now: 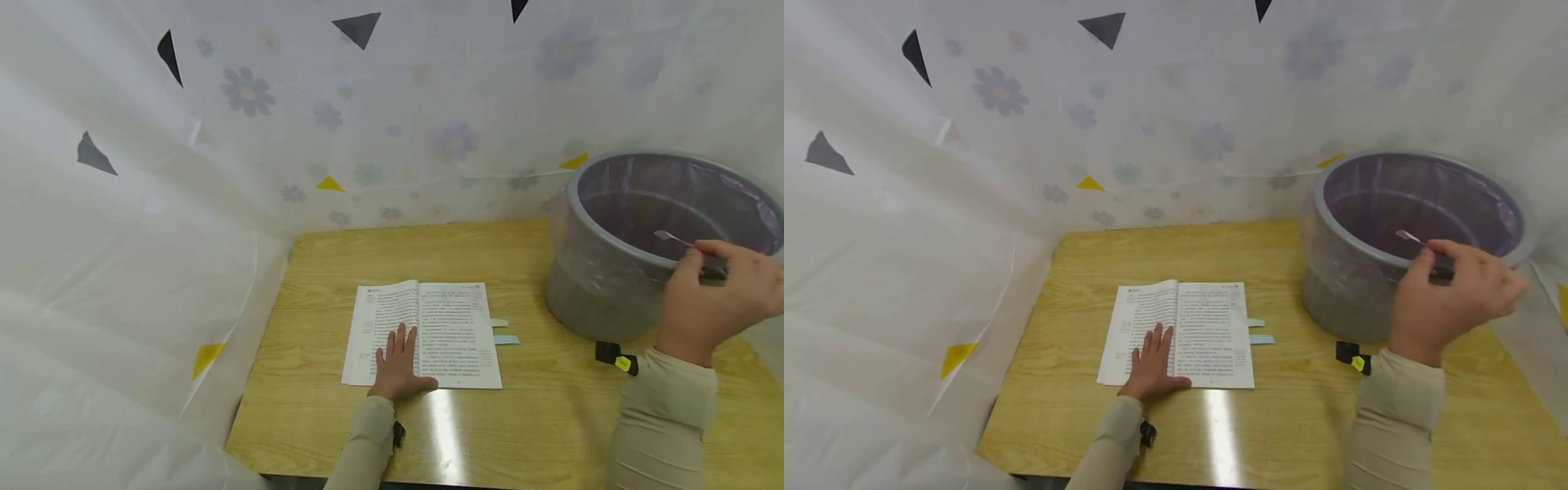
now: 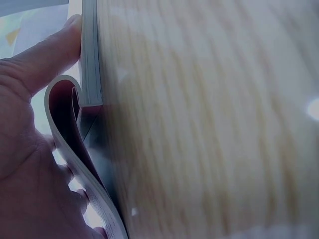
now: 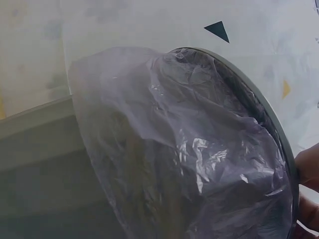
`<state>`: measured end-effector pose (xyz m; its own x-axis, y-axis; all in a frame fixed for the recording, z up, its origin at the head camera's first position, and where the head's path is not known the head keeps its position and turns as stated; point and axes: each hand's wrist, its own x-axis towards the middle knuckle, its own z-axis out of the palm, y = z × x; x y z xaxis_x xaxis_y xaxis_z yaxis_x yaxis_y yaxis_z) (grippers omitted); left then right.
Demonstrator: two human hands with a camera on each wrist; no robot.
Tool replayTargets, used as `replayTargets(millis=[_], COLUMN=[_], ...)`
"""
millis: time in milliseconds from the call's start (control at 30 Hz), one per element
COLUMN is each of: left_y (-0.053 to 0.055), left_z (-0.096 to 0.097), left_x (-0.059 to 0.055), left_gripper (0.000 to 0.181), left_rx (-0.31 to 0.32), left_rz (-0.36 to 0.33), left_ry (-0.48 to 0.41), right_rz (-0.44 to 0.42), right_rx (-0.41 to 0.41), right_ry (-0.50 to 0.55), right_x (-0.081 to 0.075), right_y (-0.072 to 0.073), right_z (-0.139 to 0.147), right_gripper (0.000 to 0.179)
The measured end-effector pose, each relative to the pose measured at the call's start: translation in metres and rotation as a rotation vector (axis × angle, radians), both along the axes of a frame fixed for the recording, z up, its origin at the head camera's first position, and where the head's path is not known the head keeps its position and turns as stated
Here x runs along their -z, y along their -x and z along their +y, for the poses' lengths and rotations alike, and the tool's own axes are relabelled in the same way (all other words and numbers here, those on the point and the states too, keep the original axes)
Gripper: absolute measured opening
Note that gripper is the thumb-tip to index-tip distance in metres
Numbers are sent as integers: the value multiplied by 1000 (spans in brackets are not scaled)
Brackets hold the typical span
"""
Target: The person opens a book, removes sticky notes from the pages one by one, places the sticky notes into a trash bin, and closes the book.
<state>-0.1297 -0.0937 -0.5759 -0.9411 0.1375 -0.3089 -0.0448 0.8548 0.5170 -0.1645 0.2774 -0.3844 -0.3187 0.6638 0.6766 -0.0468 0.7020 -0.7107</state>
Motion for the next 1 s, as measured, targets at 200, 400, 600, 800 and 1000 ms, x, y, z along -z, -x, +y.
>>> replayTargets(millis=[200,400,600,800,1000], left_y=[-1,-1,0,-1,-1], left_z=[0,0,0,0,1], left_x=[-1,0,1,-1,1], left_gripper=[116,118,118,118,118], left_rx=[1,-1,-1,5,0], left_rz=[-1,6,9,6,13], left_ry=[17,17,18,14,5], right_rz=[-13,10,-7,-16,89], right_rx=[-5,-25,-35,-51,-16], right_ry=[2,17,21,13,18], right_x=[1,-4,-4,-1,0], right_y=[0,-1,-2,-3,-5], right_z=[-1,-5,-5,-2,-6], right_gripper=[32,29,34,33,30])
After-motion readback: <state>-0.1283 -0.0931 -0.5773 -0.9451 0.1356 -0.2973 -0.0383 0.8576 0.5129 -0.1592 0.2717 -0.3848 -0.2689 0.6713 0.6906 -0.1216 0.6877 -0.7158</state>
